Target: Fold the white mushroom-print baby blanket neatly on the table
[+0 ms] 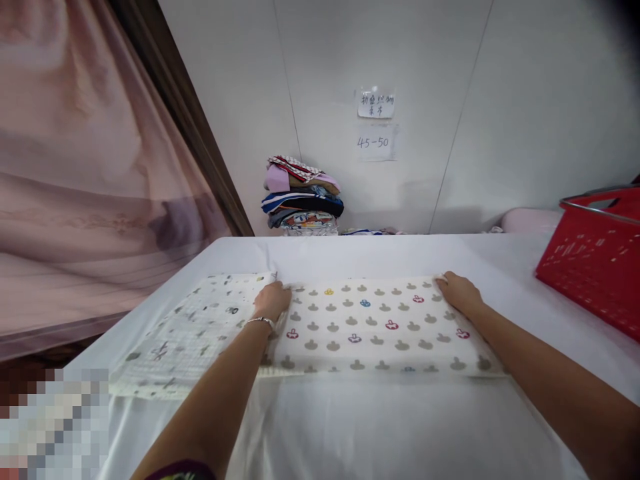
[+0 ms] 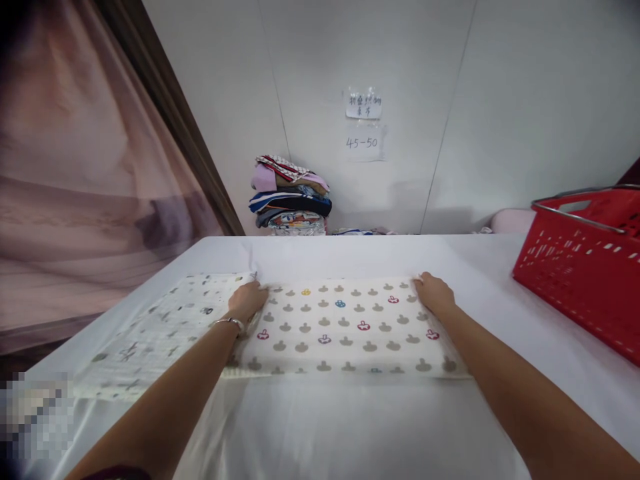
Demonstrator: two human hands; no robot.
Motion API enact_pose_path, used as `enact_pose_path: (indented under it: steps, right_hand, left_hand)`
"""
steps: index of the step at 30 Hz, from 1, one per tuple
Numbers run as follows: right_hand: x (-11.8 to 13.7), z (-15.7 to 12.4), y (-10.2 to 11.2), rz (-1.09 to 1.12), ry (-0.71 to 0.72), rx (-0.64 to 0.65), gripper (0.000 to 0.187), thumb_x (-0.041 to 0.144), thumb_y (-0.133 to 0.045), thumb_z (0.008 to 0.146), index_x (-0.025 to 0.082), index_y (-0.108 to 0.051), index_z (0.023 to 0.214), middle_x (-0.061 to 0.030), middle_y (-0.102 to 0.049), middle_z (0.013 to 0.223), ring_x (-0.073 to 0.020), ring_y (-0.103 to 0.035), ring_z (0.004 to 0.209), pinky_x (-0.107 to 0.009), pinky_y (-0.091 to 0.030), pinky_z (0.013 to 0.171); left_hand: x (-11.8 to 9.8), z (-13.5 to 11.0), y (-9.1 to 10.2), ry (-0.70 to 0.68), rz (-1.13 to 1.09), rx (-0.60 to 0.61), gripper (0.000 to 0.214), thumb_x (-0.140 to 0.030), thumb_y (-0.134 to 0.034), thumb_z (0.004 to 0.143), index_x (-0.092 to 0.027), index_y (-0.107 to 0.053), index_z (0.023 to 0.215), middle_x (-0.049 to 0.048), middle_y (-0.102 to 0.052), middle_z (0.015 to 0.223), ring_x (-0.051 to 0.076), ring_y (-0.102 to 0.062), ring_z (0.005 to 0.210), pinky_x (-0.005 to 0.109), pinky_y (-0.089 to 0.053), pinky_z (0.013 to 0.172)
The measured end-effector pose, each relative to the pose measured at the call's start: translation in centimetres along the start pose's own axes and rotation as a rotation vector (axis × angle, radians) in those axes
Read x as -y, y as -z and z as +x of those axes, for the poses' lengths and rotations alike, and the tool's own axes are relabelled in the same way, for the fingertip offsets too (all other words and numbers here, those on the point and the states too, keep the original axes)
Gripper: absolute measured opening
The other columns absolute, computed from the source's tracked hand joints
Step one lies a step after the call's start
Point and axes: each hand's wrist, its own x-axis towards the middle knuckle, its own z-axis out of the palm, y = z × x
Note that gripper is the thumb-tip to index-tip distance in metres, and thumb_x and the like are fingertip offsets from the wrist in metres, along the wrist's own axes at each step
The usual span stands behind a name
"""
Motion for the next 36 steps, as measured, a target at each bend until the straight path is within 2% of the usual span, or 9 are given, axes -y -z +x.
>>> enact_pose_path:
  steps: [8, 12, 15, 19, 24, 28, 31, 33, 36]
  right_hand:
    - [-0.6, -1.1, 0.8, -0.028, 0.001, -0.012, 0.043, 0.043, -0.036, 0.088, 0.014, -0.053, 0.115, -0.0177, -0.060, 0.112, -0.0303, -0.057, 0.103, -0.039, -0.043, 0.078]
    - [-2.2, -2.8, 1.4, 0.031, -0.032, 0.050, 0.051, 0.048, -0.036, 0.087, 0.011, -0.050, 0.120, -0.0208, -0.058, 0.116, -0.0316, -0.055, 0.107, -0.039, -0.042, 0.080]
    - [-3.7, -4.7, 1.5, 0.078, -0.041, 0.120, 0.050, 0.049, -0.037, 0.087, 0.012, -0.053, 0.116, -0.0191, -0.062, 0.110, -0.0297, -0.059, 0.100, -0.036, -0.043, 0.077]
    - [-5.0, -7.3, 1.3, 0.109, -0.004, 0.143, 0.043, 0.050, -0.042, 0.085, 0.015, -0.060, 0.100, -0.0143, -0.065, 0.107, -0.0261, -0.061, 0.096, -0.032, -0.043, 0.076]
    - [-6.9, -9.4, 1.6, 0.308, 0.018, 0.101, 0.038, 0.046, -0.039, 0.088, 0.015, -0.060, 0.089, -0.0109, -0.066, 0.097, -0.0218, -0.061, 0.087, -0.028, -0.043, 0.073]
    - [-11.4, -10.6, 2.1, 0.286, -0.054, 0.011, 0.036, 0.046, -0.043, 0.086, 0.016, -0.060, 0.096, -0.0091, -0.067, 0.096, -0.0231, -0.061, 0.088, -0.030, -0.042, 0.074]
    - [-14.6, -11.4, 2.4, 0.161, -0.156, 0.016, 0.038, 0.045, -0.043, 0.086, 0.015, -0.060, 0.101, -0.0130, -0.066, 0.101, -0.0262, -0.061, 0.092, -0.032, -0.043, 0.075]
    - [-15.4, -11.5, 2.8, 0.083, -0.155, 0.039, 0.039, 0.045, -0.043, 0.086, 0.014, -0.061, 0.101, -0.0156, -0.065, 0.105, -0.0285, -0.059, 0.097, -0.034, -0.043, 0.077]
    - [-14.5, -10.4, 3.3, 0.053, -0.117, 0.036, 0.039, 0.045, -0.044, 0.086, 0.014, -0.062, 0.102, -0.0154, -0.065, 0.107, -0.0284, -0.059, 0.099, -0.034, -0.042, 0.079]
  left_hand:
    - [1.1, -2.3, 0.6, -0.105, 0.061, -0.080, 0.040, -0.037, -0.040, 0.082, -0.013, -0.058, 0.108, 0.0183, -0.060, 0.115, 0.032, -0.059, 0.101, 0.040, -0.046, 0.080]
    - [2.5, -4.1, 0.9, -0.083, 0.065, -0.021, 0.051, -0.049, -0.037, 0.083, -0.011, -0.055, 0.113, 0.0203, -0.063, 0.107, 0.034, -0.059, 0.101, 0.042, -0.045, 0.080]
    - [3.4, -4.9, 1.0, -0.065, 0.046, 0.009, 0.055, -0.051, -0.037, 0.082, -0.010, -0.055, 0.115, 0.0219, -0.064, 0.105, 0.035, -0.060, 0.099, 0.042, -0.045, 0.079]
    - [3.9, -5.4, 1.0, -0.054, 0.031, 0.041, 0.055, -0.049, -0.041, 0.080, -0.009, -0.056, 0.114, 0.0227, -0.064, 0.106, 0.035, -0.060, 0.100, 0.042, -0.045, 0.079]
    - [3.7, -6.1, 1.2, -0.062, -0.012, 0.026, 0.057, -0.051, -0.044, 0.079, -0.010, -0.054, 0.117, 0.0207, -0.064, 0.107, 0.034, -0.061, 0.099, 0.040, -0.045, 0.078]
    - [3.0, -8.7, 0.0, -0.159, -0.126, 0.075, 0.060, -0.052, -0.046, 0.078, -0.010, -0.051, 0.120, 0.0181, -0.066, 0.103, 0.031, -0.063, 0.094, 0.037, -0.046, 0.076]
    - [2.5, -11.3, -1.1, -0.212, -0.187, 0.165, 0.059, -0.056, -0.043, 0.078, -0.015, -0.052, 0.119, 0.0135, -0.067, 0.097, 0.030, -0.064, 0.089, 0.037, -0.046, 0.073]
    - [2.2, -12.4, -1.4, -0.207, -0.195, 0.178, 0.058, -0.059, -0.040, 0.079, -0.018, -0.052, 0.118, 0.0118, -0.068, 0.096, 0.031, -0.064, 0.089, 0.038, -0.046, 0.073]
    - [1.9, -12.7, -1.4, -0.175, -0.208, 0.160, 0.058, -0.060, -0.039, 0.079, -0.018, -0.054, 0.116, 0.0116, -0.067, 0.097, 0.031, -0.063, 0.090, 0.038, -0.046, 0.075]
